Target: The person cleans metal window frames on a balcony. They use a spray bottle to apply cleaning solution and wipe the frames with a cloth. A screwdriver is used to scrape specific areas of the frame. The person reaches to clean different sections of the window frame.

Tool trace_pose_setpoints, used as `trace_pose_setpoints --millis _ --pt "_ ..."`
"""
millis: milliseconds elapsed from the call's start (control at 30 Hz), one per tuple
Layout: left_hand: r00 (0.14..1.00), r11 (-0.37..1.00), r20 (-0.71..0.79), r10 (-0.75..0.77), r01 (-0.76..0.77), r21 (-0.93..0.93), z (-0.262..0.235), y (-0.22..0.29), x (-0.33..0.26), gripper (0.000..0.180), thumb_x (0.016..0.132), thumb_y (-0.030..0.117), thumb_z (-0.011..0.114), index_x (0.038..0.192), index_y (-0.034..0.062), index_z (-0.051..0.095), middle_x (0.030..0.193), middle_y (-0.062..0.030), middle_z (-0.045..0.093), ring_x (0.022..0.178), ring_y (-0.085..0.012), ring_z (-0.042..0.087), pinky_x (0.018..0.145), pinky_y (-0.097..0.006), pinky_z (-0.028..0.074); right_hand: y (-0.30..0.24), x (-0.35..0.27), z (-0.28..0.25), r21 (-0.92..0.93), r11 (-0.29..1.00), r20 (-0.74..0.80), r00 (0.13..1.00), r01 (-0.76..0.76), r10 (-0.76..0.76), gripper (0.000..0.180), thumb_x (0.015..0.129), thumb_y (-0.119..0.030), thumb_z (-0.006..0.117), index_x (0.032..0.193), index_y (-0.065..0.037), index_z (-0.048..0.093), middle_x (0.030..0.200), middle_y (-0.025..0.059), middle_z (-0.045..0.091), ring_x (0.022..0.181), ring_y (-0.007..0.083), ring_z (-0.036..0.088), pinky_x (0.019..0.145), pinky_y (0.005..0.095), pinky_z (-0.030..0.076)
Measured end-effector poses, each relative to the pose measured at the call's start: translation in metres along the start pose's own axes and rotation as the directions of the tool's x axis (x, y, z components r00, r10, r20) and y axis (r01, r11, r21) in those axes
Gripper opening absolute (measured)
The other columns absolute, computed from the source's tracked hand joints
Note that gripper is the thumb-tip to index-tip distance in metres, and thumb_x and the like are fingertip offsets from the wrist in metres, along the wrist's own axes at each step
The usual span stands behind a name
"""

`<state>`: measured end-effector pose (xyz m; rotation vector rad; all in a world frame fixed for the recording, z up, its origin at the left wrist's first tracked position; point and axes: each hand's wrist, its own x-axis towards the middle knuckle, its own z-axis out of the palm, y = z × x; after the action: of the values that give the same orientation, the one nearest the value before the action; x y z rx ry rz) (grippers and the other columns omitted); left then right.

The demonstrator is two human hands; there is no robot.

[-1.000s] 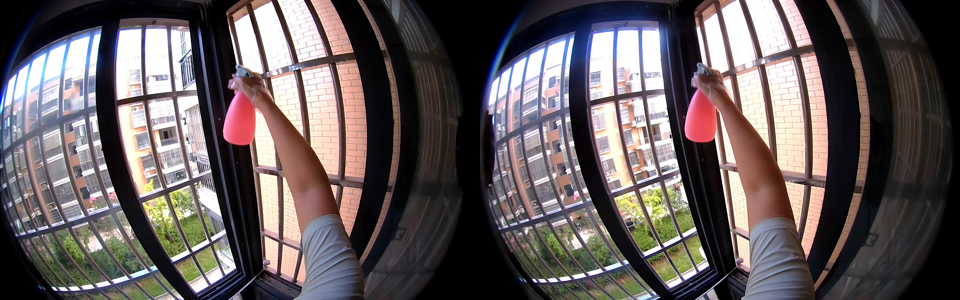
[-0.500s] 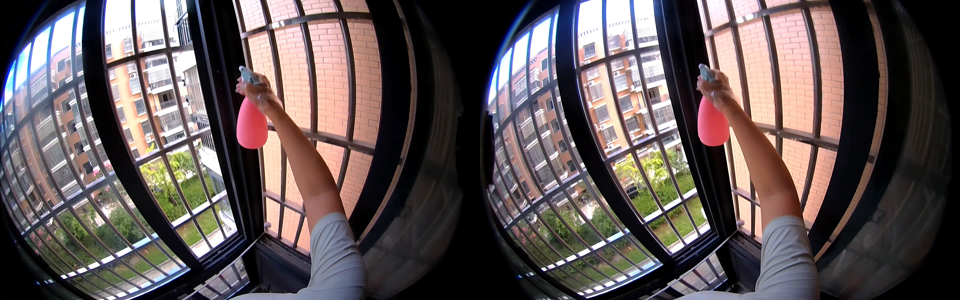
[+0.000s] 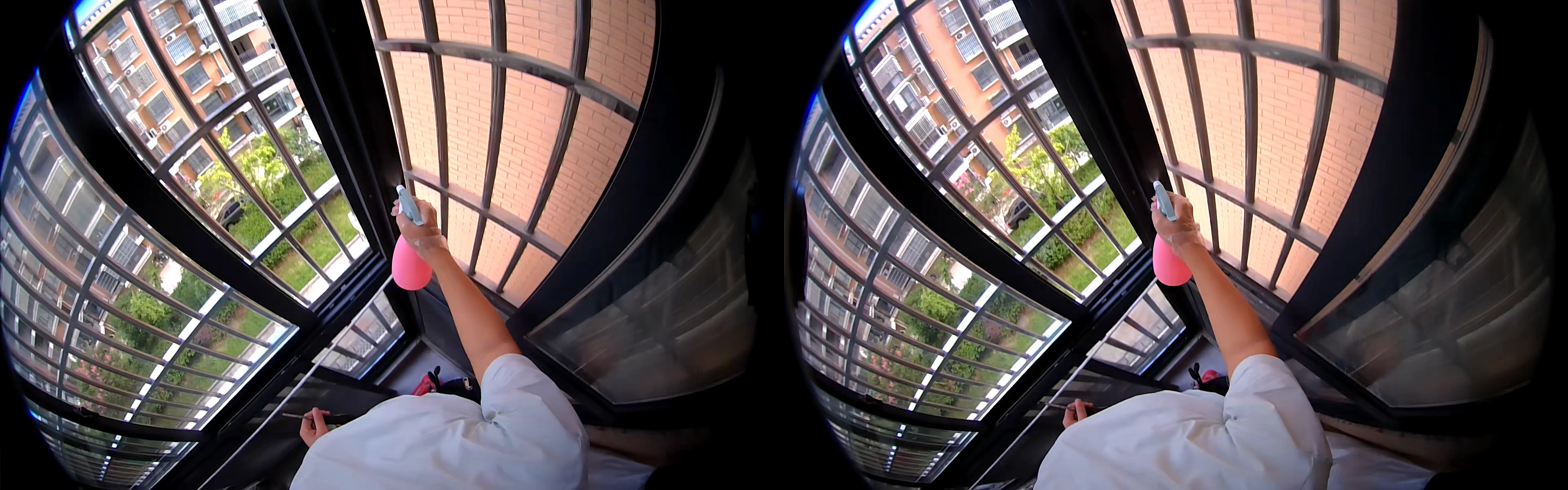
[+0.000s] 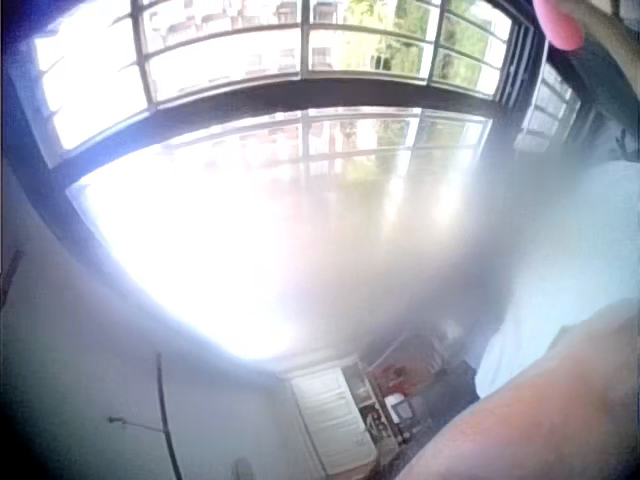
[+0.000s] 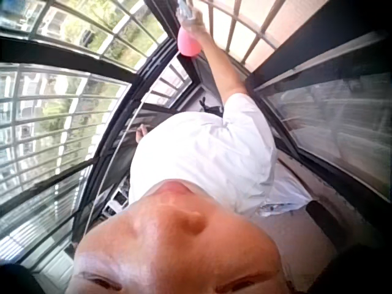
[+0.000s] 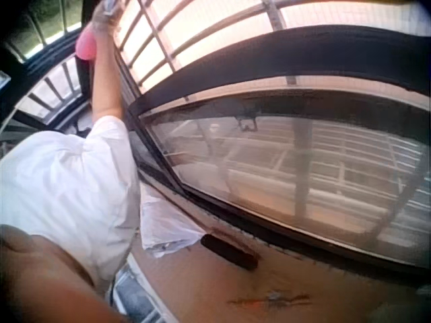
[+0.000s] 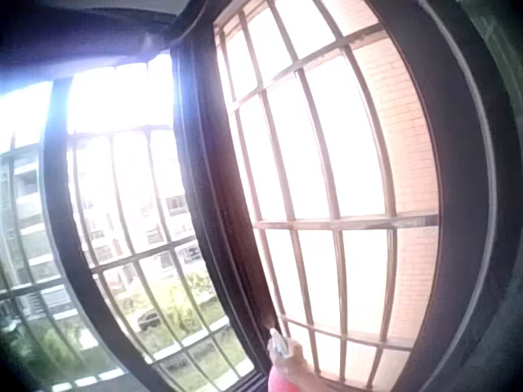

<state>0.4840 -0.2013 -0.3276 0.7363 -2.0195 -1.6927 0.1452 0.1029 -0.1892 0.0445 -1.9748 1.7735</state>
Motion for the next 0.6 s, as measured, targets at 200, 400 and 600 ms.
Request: trace_pose_setpoints --millis 200,400,600 --pt "0.996 0.997 0.090 0.020 -0.026 0.070 0.004 0.009 -0.002 0.021 0.092 0.017 0.056 0.077 0.0025 0.059 0.071 -0.0022 0.063 0.064 -0.0037 0.051 0.060 -0.020 0.040 0.111 -0.043 0.001 -0.130 0.988 -0.143 0.984 0.087 -0.106 0.023 0.070 -0.005 0.053 0.090 -0.001 0.062 0.082 0.0140 0.064 0.080 0.0285 0.063 0.075 0.0337 0.049" --pt "0.991 0.993 0.126 -0.045 0.030 0.118 0.002 0.016 -0.012 0.022 0.092 0.018 0.056 0.077 0.0019 0.059 0.071 -0.0018 0.063 0.064 -0.0035 0.051 0.059 -0.019 0.039 0.174 -0.095 -0.003 -0.292 0.956 -0.087 0.996 -0.033 0.008 0.019 0.068 -0.005 0.052 0.083 -0.001 0.063 0.075 0.0152 0.064 0.077 0.0342 0.063 0.074 0.0364 0.050" --pt "0.987 0.990 0.139 -0.075 0.056 0.131 -0.003 0.016 -0.023 0.022 0.092 0.017 0.056 0.077 0.0017 0.060 0.069 -0.0011 0.062 0.060 -0.0032 0.051 0.056 -0.019 0.039 0.224 -0.128 0.001 -0.393 0.915 -0.128 0.979 0.096 -0.158 0.021 0.066 -0.004 0.054 0.084 -0.001 0.063 0.076 0.0163 0.064 0.073 0.0344 0.063 0.072 0.0382 0.051"
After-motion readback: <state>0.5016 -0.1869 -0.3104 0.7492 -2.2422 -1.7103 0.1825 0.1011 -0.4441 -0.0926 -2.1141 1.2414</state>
